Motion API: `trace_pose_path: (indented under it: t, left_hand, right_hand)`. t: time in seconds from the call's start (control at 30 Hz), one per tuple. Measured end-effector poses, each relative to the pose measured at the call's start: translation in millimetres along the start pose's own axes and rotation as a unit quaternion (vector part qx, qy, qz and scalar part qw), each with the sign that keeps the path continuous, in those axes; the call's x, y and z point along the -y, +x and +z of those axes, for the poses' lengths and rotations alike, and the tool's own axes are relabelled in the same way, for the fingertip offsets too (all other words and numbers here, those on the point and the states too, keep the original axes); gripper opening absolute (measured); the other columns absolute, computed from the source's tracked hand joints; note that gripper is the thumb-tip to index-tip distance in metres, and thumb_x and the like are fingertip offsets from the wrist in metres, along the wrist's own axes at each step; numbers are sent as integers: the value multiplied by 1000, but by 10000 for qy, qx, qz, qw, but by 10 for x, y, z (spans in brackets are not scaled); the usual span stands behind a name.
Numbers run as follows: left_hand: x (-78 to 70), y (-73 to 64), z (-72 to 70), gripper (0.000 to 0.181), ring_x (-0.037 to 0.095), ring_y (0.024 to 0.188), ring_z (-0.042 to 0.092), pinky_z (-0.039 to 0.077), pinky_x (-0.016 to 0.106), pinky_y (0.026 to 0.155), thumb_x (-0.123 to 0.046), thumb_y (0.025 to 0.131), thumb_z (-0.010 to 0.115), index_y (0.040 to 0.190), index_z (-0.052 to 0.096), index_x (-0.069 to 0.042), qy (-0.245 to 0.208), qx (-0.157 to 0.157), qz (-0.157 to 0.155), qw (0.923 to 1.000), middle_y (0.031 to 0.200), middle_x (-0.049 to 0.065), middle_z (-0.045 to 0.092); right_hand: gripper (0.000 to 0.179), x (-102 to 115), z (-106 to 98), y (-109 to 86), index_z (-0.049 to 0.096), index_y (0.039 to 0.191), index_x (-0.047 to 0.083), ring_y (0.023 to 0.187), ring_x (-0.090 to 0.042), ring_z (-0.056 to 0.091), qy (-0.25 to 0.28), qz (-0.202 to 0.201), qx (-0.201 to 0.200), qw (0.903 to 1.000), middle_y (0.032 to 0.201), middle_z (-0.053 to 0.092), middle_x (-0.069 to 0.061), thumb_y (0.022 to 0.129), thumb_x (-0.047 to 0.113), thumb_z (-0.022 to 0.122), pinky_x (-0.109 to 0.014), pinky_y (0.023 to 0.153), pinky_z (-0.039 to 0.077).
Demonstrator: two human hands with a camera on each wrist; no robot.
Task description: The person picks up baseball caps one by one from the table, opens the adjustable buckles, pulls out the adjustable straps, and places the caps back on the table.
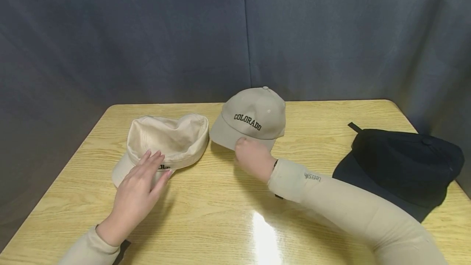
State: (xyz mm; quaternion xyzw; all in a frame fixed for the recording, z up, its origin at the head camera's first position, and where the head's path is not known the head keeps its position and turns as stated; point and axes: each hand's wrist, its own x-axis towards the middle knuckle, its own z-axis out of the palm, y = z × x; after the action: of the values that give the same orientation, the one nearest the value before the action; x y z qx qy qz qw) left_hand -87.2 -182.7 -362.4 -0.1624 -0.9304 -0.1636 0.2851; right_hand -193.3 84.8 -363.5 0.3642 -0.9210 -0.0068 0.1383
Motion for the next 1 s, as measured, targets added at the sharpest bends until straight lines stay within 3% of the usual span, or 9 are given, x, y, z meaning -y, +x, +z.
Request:
trace_pose_path:
  t: [0.2, 0.47, 0.73, 0.83, 1.0]
  left_hand:
    - [-7, -1, 0, 42, 45, 120, 52, 43, 57, 97, -16, 85, 75, 114, 63, 12, 26, 73, 4, 10000, 120, 28, 61]
    - [-14, 5, 2, 42, 45, 121, 51, 42, 58, 97, -15, 85, 75, 115, 63, 11, 7, 154, -74, 9999, 121, 28, 61]
    - [-22, 3, 10, 42, 44, 122, 51, 42, 57, 97, -16, 85, 75, 115, 63, 11, -5, 168, -100, 9998, 121, 28, 61]
    - [-23, 5, 13, 42, 44, 121, 52, 43, 57, 96, -15, 84, 76, 114, 63, 11, -4, 89, -23, 10000, 120, 28, 62]
    - [-23, 12, 18, 41, 44, 120, 53, 44, 57, 95, -16, 85, 75, 114, 64, 11, -21, 53, 23, 10000, 119, 27, 62]
  right_hand:
    - [22, -78, -126, -101, 47, 68, 1, 44, -15, 50, 473, 601, -189, 9969, 56, 42, -2, 81, 1, 65, -27, 38, 47]
    - [16, -205, -315, -197, 47, 74, -3, 46, -18, 52, 946, 1099, 6, 9894, 57, 44, -6, 87, -5, 55, -31, 40, 48]
    - [8, -348, -440, -244, 46, 78, -4, 51, -20, 47, 1672, 1641, 304, 9717, 61, 43, -8, 85, -7, 44, -36, 45, 45]
    - [5, -403, -477, -266, 47, 86, -8, 51, -22, 48, 1869, 1898, 383, 9631, 63, 46, -11, 85, -6, 42, -37, 44, 44]
    - [21, -489, -520, -314, 44, 107, -14, 53, -26, 54, 2186, 2210, 315, 9499, 68, 54, -19, 88, -6, 42, -38, 44, 46]
